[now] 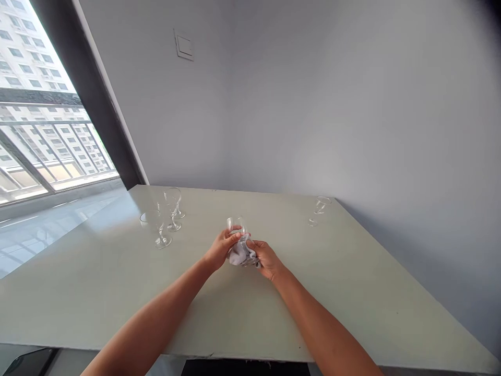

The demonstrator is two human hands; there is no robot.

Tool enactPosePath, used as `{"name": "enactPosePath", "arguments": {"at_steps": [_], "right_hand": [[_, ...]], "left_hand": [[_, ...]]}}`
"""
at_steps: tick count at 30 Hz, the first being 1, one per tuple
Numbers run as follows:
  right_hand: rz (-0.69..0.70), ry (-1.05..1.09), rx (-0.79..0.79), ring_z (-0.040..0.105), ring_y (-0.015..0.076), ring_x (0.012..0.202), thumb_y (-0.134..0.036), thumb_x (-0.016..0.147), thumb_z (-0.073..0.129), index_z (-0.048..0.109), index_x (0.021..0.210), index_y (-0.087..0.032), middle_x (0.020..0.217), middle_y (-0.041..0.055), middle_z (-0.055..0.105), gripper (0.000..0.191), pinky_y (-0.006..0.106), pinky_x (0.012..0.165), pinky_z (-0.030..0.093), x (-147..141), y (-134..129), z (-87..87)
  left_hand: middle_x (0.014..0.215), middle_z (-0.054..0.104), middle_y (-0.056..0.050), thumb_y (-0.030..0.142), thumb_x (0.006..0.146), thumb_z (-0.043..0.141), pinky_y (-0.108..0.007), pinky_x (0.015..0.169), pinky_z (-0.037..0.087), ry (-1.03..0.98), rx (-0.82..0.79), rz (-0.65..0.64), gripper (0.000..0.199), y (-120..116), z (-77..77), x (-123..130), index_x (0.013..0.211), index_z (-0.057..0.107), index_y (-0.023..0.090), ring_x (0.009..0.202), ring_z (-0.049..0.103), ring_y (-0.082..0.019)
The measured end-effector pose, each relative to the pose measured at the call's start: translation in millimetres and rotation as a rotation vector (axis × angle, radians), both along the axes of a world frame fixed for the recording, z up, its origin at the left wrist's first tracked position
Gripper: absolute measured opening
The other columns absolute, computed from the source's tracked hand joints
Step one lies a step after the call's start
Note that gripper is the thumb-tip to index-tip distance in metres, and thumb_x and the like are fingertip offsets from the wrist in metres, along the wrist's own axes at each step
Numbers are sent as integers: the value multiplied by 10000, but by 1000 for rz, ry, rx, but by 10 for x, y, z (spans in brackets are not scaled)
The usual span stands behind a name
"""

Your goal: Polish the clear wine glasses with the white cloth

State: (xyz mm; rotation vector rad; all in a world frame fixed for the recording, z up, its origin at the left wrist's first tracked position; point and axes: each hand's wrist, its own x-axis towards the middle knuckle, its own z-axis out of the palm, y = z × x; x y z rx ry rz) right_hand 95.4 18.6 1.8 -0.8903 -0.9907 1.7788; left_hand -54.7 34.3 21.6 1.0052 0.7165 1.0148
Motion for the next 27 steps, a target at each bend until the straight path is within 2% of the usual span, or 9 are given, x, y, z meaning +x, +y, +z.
{"name": "enactPosePath", "arguments": {"at_steps": [5, 8, 11, 13, 16, 20, 24, 25, 27], "right_hand": [[-433, -360, 280, 464, 128, 557, -497, 706, 578, 596, 680, -165, 590, 4, 521, 333, 254, 512, 386, 197, 72, -9], [-327, -659, 749, 500, 209, 863, -363, 767, 552, 649, 877, -239, 933, 52, 598, 192, 328, 694, 422, 208, -11, 53], [-185, -842, 1068, 429, 224, 1037, -218, 778, 534, 614, 1031, -317, 1136, 37, 536, 283, 389, 856, 368, 132, -101, 109], [-155, -802, 1057, 453, 201, 1018, -213, 789, 521, 531, 1151, -321, 1129, 43, 526, 378, 353, 834, 396, 90, -127, 124], [-224, -662, 873, 494, 183, 981, -312, 780, 546, 439, 1223, -280, 1112, 46, 526, 457, 300, 783, 431, 66, -125, 105], [-245, -708, 633, 536, 155, 779, -415, 811, 474, 520, 1073, -195, 886, 26, 588, 345, 266, 672, 439, 58, -103, 23], [74, -913, 697, 514, 115, 643, -490, 750, 538, 605, 837, -183, 872, 15, 571, 326, 228, 574, 410, 108, -93, 24], [100, -972, 732, 518, 105, 641, -496, 765, 518, 618, 831, -198, 937, 15, 565, 321, 226, 583, 408, 133, -90, 54], [-45, -1119, 764, 530, 98, 656, -478, 839, 409, 631, 860, -227, 986, 16, 556, 335, 227, 609, 403, 177, -80, 146]], "left_hand": [[1017, 623, -99, 379, 702, 633, -251, 692, 446, 45, -35, 237, 415, 122, -66, -69, 1028, 490, 166, 798, 607, -151], [906, 637, -78, 402, 712, 615, -256, 653, 468, -35, -195, 218, 339, 150, -87, -100, 917, 533, 145, 745, 612, -157], [701, 617, -53, 463, 728, 568, -285, 592, 485, -106, -328, 74, 347, 123, -83, -76, 813, 557, 126, 647, 603, -177], [643, 596, -40, 479, 737, 548, -282, 549, 489, -177, -375, 26, 350, 92, -74, -40, 768, 554, 131, 594, 593, -168], [639, 593, -26, 397, 755, 566, -244, 586, 508, -310, -374, 139, 258, 62, -59, 7, 769, 541, 141, 593, 596, -129], [774, 634, -86, 357, 748, 590, -268, 706, 522, -387, -347, 295, 238, 89, -29, -3, 797, 517, 136, 731, 631, -155], [852, 638, -88, 370, 748, 587, -303, 747, 506, -336, -94, 516, 272, 145, 36, -100, 887, 477, 164, 838, 633, -182], [840, 640, -66, 363, 744, 594, -316, 758, 500, -306, -9, 581, 295, 150, 55, -119, 935, 456, 185, 854, 631, -182], [821, 642, -32, 342, 727, 618, -343, 778, 489, -232, 142, 665, 402, 133, 82, -125, 1043, 396, 230, 881, 624, -183]]}}
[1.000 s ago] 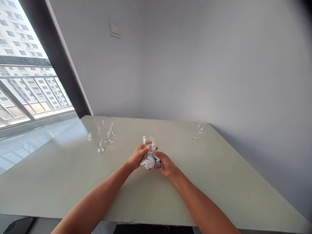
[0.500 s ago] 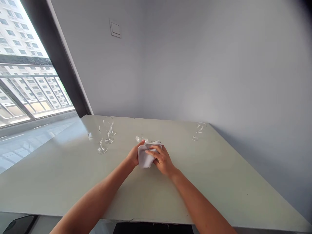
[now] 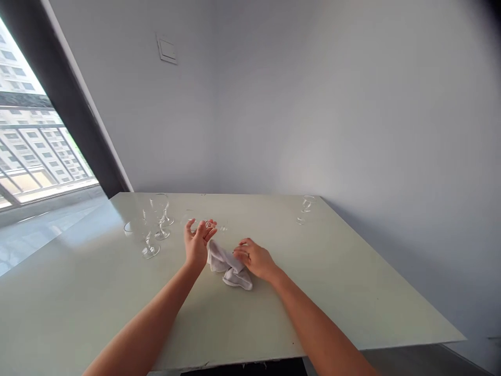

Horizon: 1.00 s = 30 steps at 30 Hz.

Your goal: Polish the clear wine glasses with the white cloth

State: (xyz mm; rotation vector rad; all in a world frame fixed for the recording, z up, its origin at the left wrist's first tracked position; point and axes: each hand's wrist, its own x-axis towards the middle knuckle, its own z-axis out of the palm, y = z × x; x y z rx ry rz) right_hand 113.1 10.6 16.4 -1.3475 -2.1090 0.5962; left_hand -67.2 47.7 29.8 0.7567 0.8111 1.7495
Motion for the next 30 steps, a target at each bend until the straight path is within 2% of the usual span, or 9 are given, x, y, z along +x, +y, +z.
{"name": "enactPosePath", "arguments": {"at_steps": [3, 7, 12, 14, 16, 18, 22, 26, 30], "right_hand": [[-276, -93, 244, 543, 130, 768, -389, 898, 321, 611, 966, -232, 908, 36, 579, 337, 238, 672, 395, -8, 28, 161], [-190, -340, 350, 530, 184, 838, -361, 845, 455, 598, 994, -209, 855, 63, 614, 257, 277, 725, 377, -174, 95, 246], [-130, -365, 279, 564, 173, 770, -364, 875, 382, 609, 844, -211, 810, 52, 645, 275, 261, 661, 358, -224, 255, 78], [-184, -323, 230, 572, 166, 781, -365, 860, 403, 608, 844, -224, 830, 37, 652, 249, 249, 652, 353, -86, 365, 0], [-331, -251, 132, 576, 159, 776, -353, 837, 433, 610, 834, -229, 834, 25, 656, 217, 239, 646, 351, 147, 506, -57], [-496, -178, 41, 580, 155, 753, -336, 826, 439, 611, 818, -215, 821, 26, 658, 211, 231, 631, 349, 447, 661, -97], [-644, -126, -20, 576, 147, 725, -306, 834, 395, 596, 820, -175, 807, 43, 649, 240, 219, 592, 346, 1042, 915, -177], [-734, -92, -72, 564, 141, 697, -308, 833, 370, 579, 828, -168, 778, 36, 632, 251, 215, 557, 334, 1390, 1068, -288], [-779, -81, -107, 554, 143, 682, -303, 817, 389, 577, 811, -175, 753, 30, 620, 228, 220, 540, 322, 1534, 1211, -378]], "left_hand": [[863, 644, -37, 327, 701, 644, -372, 787, 480, 132, 71, -39, 557, -88, -10, 85, 1149, 322, 250, 894, 617, -192], [919, 645, -61, 328, 690, 651, -378, 827, 455, 177, 54, -205, 618, -234, -83, 257, 1189, 296, 243, 930, 600, -194], [1159, 562, -80, 329, 709, 627, -329, 929, 376, 240, 14, -317, 657, -287, -173, 344, 1252, 258, 295, 1093, 505, -174], [1276, 467, -81, 335, 716, 613, -325, 943, 358, 352, 15, -339, 675, -275, -241, 358, 1280, 242, 313, 1170, 433, -179], [1296, 443, -79, 340, 698, 621, -336, 950, 342, 549, 0, -348, 654, -263, -329, 370, 1269, 304, 297, 1188, 410, -197], [1239, 499, -67, 348, 684, 621, -348, 946, 331, 792, -18, -363, 548, -260, -409, 375, 1193, 431, 282, 1135, 455, -218], [1084, 587, -29, 371, 744, 519, -335, 856, 372, 1142, 64, -395, 324, -275, -465, 373, 1057, 554, 296, 942, 543, -213], [1016, 603, -17, 355, 784, 447, -300, 753, 403, 1243, 126, -384, 264, -280, -440, 372, 1002, 573, 278, 846, 554, -183], [1018, 608, -13, 331, 778, 451, -295, 805, 392, 1202, 148, -376, 235, -276, -437, 376, 957, 592, 272, 925, 541, -183]]}}
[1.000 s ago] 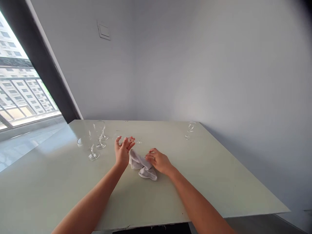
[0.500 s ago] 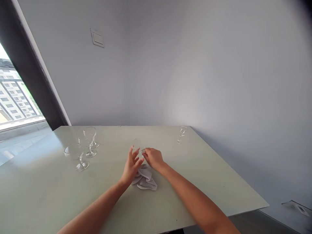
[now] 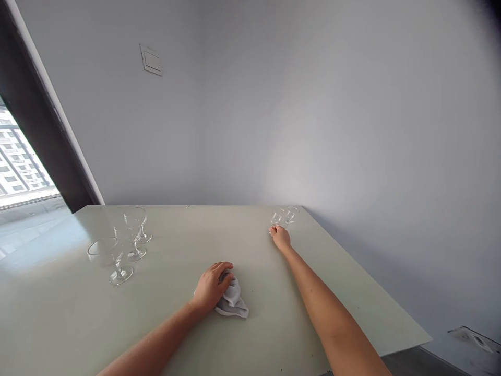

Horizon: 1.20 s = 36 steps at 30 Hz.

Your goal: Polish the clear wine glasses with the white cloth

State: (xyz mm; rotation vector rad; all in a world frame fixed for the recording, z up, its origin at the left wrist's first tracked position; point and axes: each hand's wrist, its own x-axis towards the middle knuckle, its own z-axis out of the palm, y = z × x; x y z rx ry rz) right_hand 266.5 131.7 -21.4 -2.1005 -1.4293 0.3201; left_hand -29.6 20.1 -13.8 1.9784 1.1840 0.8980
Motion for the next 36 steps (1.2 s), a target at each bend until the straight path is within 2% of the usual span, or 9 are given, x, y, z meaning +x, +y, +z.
{"name": "enactPosePath", "arguments": {"at_steps": [8, 12, 15, 20, 23, 26, 31, 34, 36], "right_hand": [[-82, 9, -3, 554, 168, 717, -297, 796, 422, 593, 820, -181, 786, 51, 623, 207, 244, 563, 322, 194, 188, -5], [-109, 26, 46, 549, 166, 712, -306, 764, 474, 572, 881, -185, 810, 41, 623, 194, 248, 584, 334, 196, 124, -12], [-144, 38, 122, 543, 176, 707, -365, 762, 476, 511, 995, -158, 814, 55, 611, 314, 260, 608, 348, 135, -21, -14], [-117, 32, 274, 523, 181, 755, -379, 818, 369, 501, 951, -152, 855, 81, 588, 294, 264, 663, 354, -257, -404, 50], [160, 77, 299, 495, 141, 620, -433, 831, 364, 534, 768, -186, 673, 13, 566, 306, 235, 593, 345, -736, -710, 155], [545, 121, 249, 463, 121, 549, -481, 851, 324, 546, 684, -192, 601, -8, 535, 400, 231, 546, 328, -1246, -1037, 289], [692, -25, 245, 508, 146, 689, -523, 815, 401, 576, 777, -233, 763, 17, 567, 341, 238, 558, 361, -1722, -1385, 363], [666, -163, 208, 501, 182, 745, -485, 710, 566, 576, 724, -220, 774, 51, 561, 265, 254, 555, 365, -1766, -1410, 265], [649, -151, 169, 485, 162, 688, -396, 738, 542, 525, 595, -203, 730, 43, 541, 240, 252, 547, 347, -1735, -1376, 189]], "left_hand": [[995, 621, -15, 307, 767, 466, -293, 814, 395, -43, -1, 4, 220, 5, 3, 3, 924, 617, 276, 926, 543, -185], [955, 627, -18, 307, 753, 482, -289, 767, 403, -59, -10, 32, 228, -3, 15, -2, 927, 624, 274, 841, 549, -181], [931, 628, -19, 311, 740, 497, -281, 725, 404, -83, -30, 61, 246, -10, 22, -9, 951, 618, 271, 783, 544, -174], [975, 620, -20, 300, 724, 525, -276, 709, 398, -153, -71, 80, 252, -35, 13, 7, 957, 615, 276, 824, 538, -185], [940, 621, -21, 290, 707, 552, -281, 776, 394, -333, -85, 131, 208, -59, 91, 15, 899, 631, 263, 839, 533, -182], [909, 613, -28, 289, 716, 553, -275, 844, 368, -559, 19, 294, 152, -69, 334, -48, 842, 627, 247, 870, 526, -174], [948, 552, -17, 289, 748, 526, -247, 784, 389, -807, 369, 686, 158, -104, 818, -438, 899, 534, 242, 838, 512, -135], [1021, 488, -15, 276, 733, 547, -248, 782, 396, -819, 519, 890, 238, -154, 805, -812, 952, 463, 239, 847, 489, -111], [1026, 459, -22, 303, 715, 570, -267, 766, 406, -768, 421, 1042, 323, -172, 654, -1075, 994, 420, 241, 851, 484, -115]]}}
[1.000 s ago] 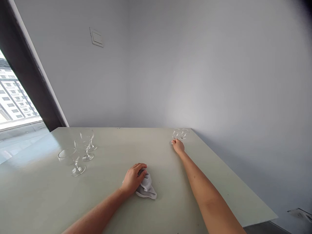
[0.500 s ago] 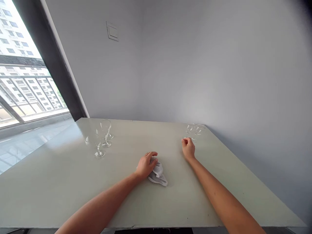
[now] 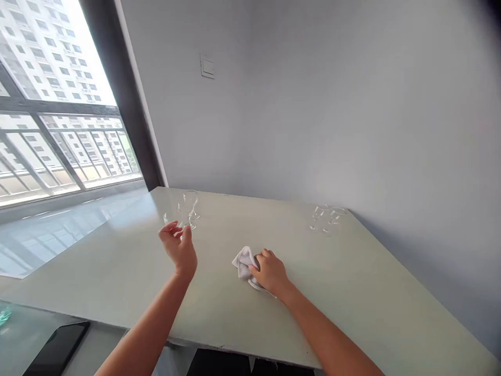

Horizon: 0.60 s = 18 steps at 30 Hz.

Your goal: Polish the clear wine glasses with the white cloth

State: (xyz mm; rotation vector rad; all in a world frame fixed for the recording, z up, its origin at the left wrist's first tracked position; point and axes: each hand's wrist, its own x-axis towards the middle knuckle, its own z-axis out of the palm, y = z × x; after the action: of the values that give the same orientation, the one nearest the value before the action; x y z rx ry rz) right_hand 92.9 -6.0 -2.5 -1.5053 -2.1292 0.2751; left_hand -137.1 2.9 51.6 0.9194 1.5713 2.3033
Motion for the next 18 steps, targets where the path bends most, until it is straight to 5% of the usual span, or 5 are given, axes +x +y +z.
{"name": "enactPosePath", "arguments": {"at_steps": [4, 7, 10, 14, 18], "right_hand": [[-48, 386, -233, 370, 100, 500, -403, 765, 463, 387, 497, -188, 562, -17, 426, 352, 238, 481, 272, 121, 95, -35], [-1, 861, -479, 350, 102, 479, -502, 721, 492, 402, 550, -189, 504, -38, 368, 367, 239, 460, 262, 218, 125, 44], [10, 1167, -550, 369, 117, 491, -498, 703, 522, 409, 584, -196, 525, -25, 396, 344, 255, 456, 295, 296, 118, 118], [-222, 1344, -508, 332, 111, 457, -435, 704, 528, 329, 553, -222, 498, -38, 346, 328, 263, 427, 313, 334, 119, 123], [-438, 1439, -401, 251, 82, 440, -382, 682, 549, 234, 550, -224, 486, -71, 245, 376, 235, 402, 286, 304, 127, 109]], "left_hand": [[1106, 415, -69, 393, 644, 635, -340, 806, 399, -106, -403, 52, 554, 62, -332, -441, 1102, 363, 242, 1019, 446, -192], [1214, 393, -99, 412, 588, 684, -385, 873, 353, -72, -518, -68, 775, 183, -422, -652, 1224, 266, 270, 1139, 372, -244], [1111, 507, -91, 406, 597, 677, -397, 868, 348, -46, -561, -149, 828, 306, -434, -768, 1270, 216, 266, 1057, 446, -241], [903, 571, -40, 354, 693, 560, -317, 720, 413, 18, -519, -136, 600, 371, -519, -715, 1217, 304, 213, 787, 531, -162], [877, 545, -21, 290, 747, 457, -271, 641, 413, 303, -462, -190, 482, 324, -588, -341, 1200, 319, 200, 705, 536, -133]]}}
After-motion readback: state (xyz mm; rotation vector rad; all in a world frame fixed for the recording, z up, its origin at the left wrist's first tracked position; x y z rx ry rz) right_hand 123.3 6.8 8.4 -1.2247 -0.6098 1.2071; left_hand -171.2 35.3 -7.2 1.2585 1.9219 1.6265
